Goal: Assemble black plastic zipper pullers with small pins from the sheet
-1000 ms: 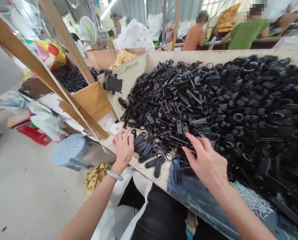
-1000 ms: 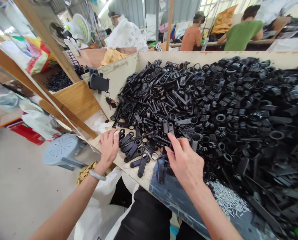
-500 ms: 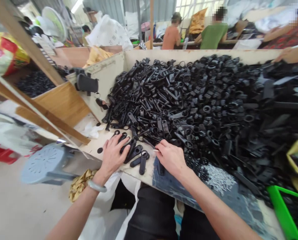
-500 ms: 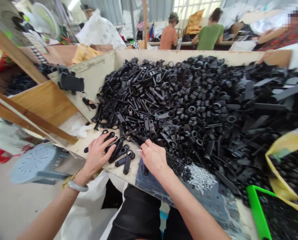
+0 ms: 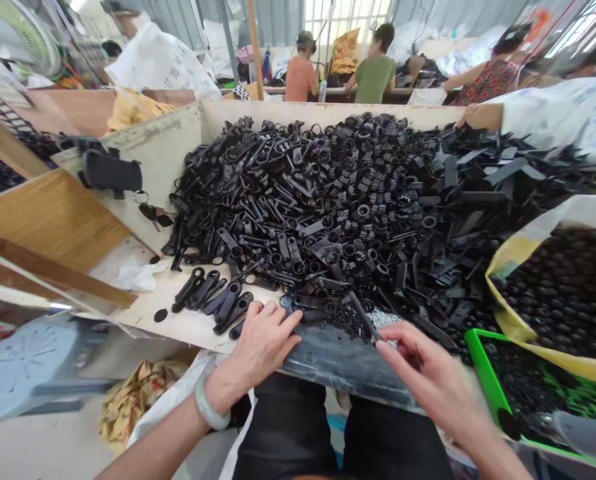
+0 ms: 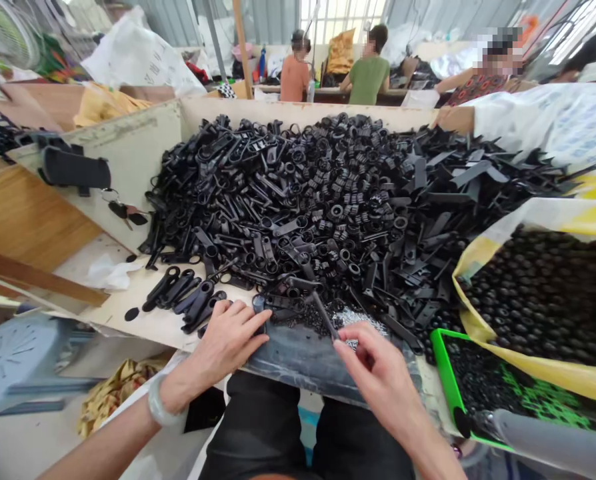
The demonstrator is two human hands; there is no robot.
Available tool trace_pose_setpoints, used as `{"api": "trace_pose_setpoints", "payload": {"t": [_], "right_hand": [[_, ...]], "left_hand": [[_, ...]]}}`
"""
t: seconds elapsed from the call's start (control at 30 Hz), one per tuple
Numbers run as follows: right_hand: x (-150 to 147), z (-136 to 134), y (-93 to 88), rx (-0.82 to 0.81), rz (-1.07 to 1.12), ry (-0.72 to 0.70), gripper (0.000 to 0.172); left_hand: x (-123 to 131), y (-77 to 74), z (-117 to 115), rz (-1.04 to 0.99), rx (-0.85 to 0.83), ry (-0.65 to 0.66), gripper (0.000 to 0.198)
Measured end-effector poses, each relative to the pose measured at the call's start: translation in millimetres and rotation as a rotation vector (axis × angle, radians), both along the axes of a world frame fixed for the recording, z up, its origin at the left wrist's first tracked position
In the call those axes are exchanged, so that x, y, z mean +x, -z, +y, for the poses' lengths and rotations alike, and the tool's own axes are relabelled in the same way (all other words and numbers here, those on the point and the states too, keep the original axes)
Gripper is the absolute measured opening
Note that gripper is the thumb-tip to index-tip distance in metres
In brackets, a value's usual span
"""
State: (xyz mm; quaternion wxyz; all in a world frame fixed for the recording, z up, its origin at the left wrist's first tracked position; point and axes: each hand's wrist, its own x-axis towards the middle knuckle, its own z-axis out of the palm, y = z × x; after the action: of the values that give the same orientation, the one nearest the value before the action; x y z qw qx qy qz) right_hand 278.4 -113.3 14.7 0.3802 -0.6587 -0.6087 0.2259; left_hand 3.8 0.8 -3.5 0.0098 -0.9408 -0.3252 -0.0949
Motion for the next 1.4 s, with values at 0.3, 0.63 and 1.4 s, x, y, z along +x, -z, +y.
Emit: {"api": "trace_pose_setpoints", "payload": {"t": [0.3,0.63,1.4], "right_hand": [[28,-33,37.2,-0.019,-0.293,-0.195,0.029],[10,2,15.0,0.101,-0.386,-0.397,0.032],[0,-10,4.8,0.242,0.077,-0.073,0.014]], "left_hand": [[15,-3.7,-16,-0.198,-0.035,-0.218,0.031],[72,-16.3,-63,-0.569,-1.558,-0.174,0.059],[74,-10.9,-73,-1.113,-1.981,-0.393,0.036]]}}
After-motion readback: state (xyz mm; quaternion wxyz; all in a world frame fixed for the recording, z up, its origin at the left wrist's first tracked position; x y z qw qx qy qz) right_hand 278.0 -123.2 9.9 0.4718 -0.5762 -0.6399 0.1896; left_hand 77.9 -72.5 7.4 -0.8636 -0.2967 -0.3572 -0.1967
